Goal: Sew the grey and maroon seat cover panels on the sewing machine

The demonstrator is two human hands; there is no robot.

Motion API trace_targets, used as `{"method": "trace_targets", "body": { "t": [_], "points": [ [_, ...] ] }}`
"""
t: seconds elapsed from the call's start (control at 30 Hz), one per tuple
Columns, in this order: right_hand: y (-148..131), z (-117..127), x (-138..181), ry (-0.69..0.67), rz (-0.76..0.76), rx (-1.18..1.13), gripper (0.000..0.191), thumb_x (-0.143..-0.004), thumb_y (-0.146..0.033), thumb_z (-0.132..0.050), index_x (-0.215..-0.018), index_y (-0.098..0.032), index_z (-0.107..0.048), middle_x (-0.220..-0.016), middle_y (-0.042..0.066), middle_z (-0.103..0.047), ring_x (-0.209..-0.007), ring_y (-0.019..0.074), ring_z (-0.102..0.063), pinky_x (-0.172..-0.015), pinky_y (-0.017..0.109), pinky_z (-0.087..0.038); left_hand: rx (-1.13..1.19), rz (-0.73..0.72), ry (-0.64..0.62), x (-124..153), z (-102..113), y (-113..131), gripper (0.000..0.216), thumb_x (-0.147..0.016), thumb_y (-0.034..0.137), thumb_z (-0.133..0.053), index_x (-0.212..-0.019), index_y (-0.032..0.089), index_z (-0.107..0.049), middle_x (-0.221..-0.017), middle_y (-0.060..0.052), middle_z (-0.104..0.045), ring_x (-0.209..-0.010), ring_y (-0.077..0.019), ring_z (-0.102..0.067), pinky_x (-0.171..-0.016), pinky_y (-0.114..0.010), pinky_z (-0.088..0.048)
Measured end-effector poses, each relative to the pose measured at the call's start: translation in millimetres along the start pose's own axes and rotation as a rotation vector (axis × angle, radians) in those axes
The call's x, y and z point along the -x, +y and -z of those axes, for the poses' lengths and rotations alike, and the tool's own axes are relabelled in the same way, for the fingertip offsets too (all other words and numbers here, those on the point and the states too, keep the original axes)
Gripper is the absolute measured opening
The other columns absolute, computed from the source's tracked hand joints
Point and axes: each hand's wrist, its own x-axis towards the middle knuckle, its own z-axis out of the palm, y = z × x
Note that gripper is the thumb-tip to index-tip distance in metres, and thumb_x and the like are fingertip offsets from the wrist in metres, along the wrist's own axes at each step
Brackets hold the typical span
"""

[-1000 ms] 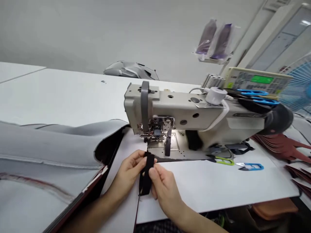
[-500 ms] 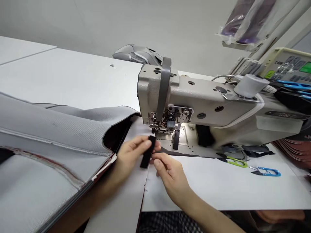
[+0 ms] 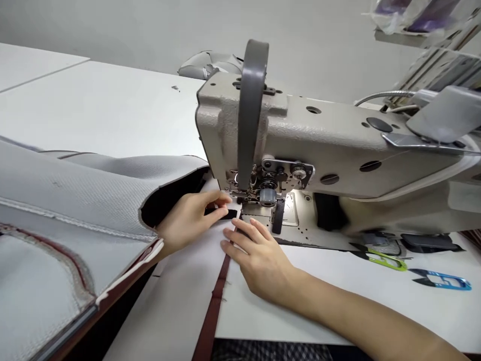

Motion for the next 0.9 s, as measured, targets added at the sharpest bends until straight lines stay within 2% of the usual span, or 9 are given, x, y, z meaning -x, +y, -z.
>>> {"method": "trace_targets", "body": {
  "t": [0.13, 0.3, 0.37, 0.43, 0.5, 0.57, 0.7, 0.9],
  "points": [
    [0.2, -0.6, -5.2, -0.038, -0.002, -0.056, 0.037, -0.093, -0.012, -0.045, -0.126, -0.014, -0.062, -0.139, 0.005, -0.062, -0.134, 0.023, -0.046, -0.118, 0.045, -0.029, -0.076, 0.05, -0.045, -12.7, -1.7, 2.2, 0.02, -0.084, 0.037, -0.061, -0.095, 0.021, -0.068, -0.094, 0.002, -0.076, -0.09, -0.0179, -0.07, -0.078, -0.025, -0.049],
    [1.3, 3.0, -10.4, 0.004, -0.043, -0.117, 0.031, -0.089, -0.009, -0.05, -0.113, -0.018, -0.067, -0.128, 0.001, -0.069, -0.127, 0.0252, -0.05, -0.115, 0.049, -0.027, -0.161, 0.033, -0.062, -21.7, -8.2, -0.2, 0.016, -0.086, 0.032, -0.06, -0.093, 0.021, -0.069, -0.094, 0.002, -0.076, -0.09, -0.0184, -0.07, -0.076, -0.026, -0.047],
    [2.8, 4.9, -11.4, 0.006, -0.089, -0.146, 0.031, -0.087, -0.009, -0.054, -0.111, -0.023, -0.068, -0.126, -0.004, -0.07, -0.13, 0.0285, -0.046, -0.116, 0.055, -0.02, -0.287, -0.066, -0.055, -21.4, -10.3, -3.3, 0.017, -0.09, 0.031, -0.057, -0.092, 0.022, -0.071, -0.094, 0.001, -0.075, -0.091, -0.0196, -0.068, -0.074, -0.028, -0.044],
    [5.2, 6.7, -12.3, -0.004, -0.119, -0.172, 0.032, -0.087, -0.009, -0.056, -0.11, -0.026, -0.069, -0.124, -0.006, -0.071, -0.133, 0.0307, -0.044, -0.116, 0.057, -0.018, -0.408, -0.237, -0.047, -18.1, -11.3, -7.8, 0.021, -0.093, 0.028, -0.054, -0.092, 0.024, -0.074, -0.096, 0.0, -0.075, -0.097, -0.0216, -0.064, -0.079, -0.032, -0.042],
    [7.9, 8.2, -13.5, -0.019, -0.122, -0.193, 0.032, -0.087, -0.009, -0.057, -0.11, -0.027, -0.07, -0.122, -0.006, -0.072, -0.133, 0.0305, -0.045, -0.114, 0.055, -0.023, -0.461, -0.386, -0.043, -11.3, -11.3, -12.6, 0.024, -0.096, 0.026, -0.052, -0.094, 0.025, -0.075, -0.1, 0.0, -0.075, -0.103, -0.0233, -0.06, -0.086, -0.036, -0.038],
    [10.1, 9.5, -14.7, -0.021, -0.115, -0.203, 0.032, -0.087, -0.008, -0.058, -0.108, -0.027, -0.072, -0.121, -0.005, -0.072, -0.131, 0.0297, -0.047, -0.109, 0.05, -0.031, -0.479, -0.438, -0.047, -2.5, -11.4, -16.4, 0.024, -0.098, 0.024, -0.05, -0.101, 0.025, -0.074, -0.109, 0.001, -0.075, -0.109, -0.0243, -0.057, -0.091, -0.04, -0.034],
    [13.9, 11.0, -17.5, -0.017, -0.106, -0.208, 0.029, -0.088, -0.008, -0.057, -0.104, -0.026, -0.074, -0.115, -0.004, -0.074, -0.128, 0.0295, -0.051, -0.105, 0.048, -0.036, -0.528, -0.421, -0.057, 8.8, -13.7, -17.3, 0.028, -0.1, 0.02, -0.046, -0.115, 0.024, -0.07, -0.124, 0.001, -0.07, -0.118, -0.0239, -0.053, -0.098, -0.04, -0.03],
    [23.7, 9.8, -21.0, -0.005, -0.146, -0.207, 0.032, -0.09, -0.007, -0.053, -0.102, -0.026, -0.075, -0.114, -0.003, -0.075, -0.128, 0.0253, -0.053, -0.108, 0.048, -0.036, -0.547, -0.391, -0.05, -1.4, -16.2, -13.6, 0.03, -0.102, 0.024, -0.045, -0.116, 0.02, -0.071, -0.125, -0.001, -0.07, -0.119, -0.0228, -0.054, -0.102, -0.038, -0.033]
  ]
}}
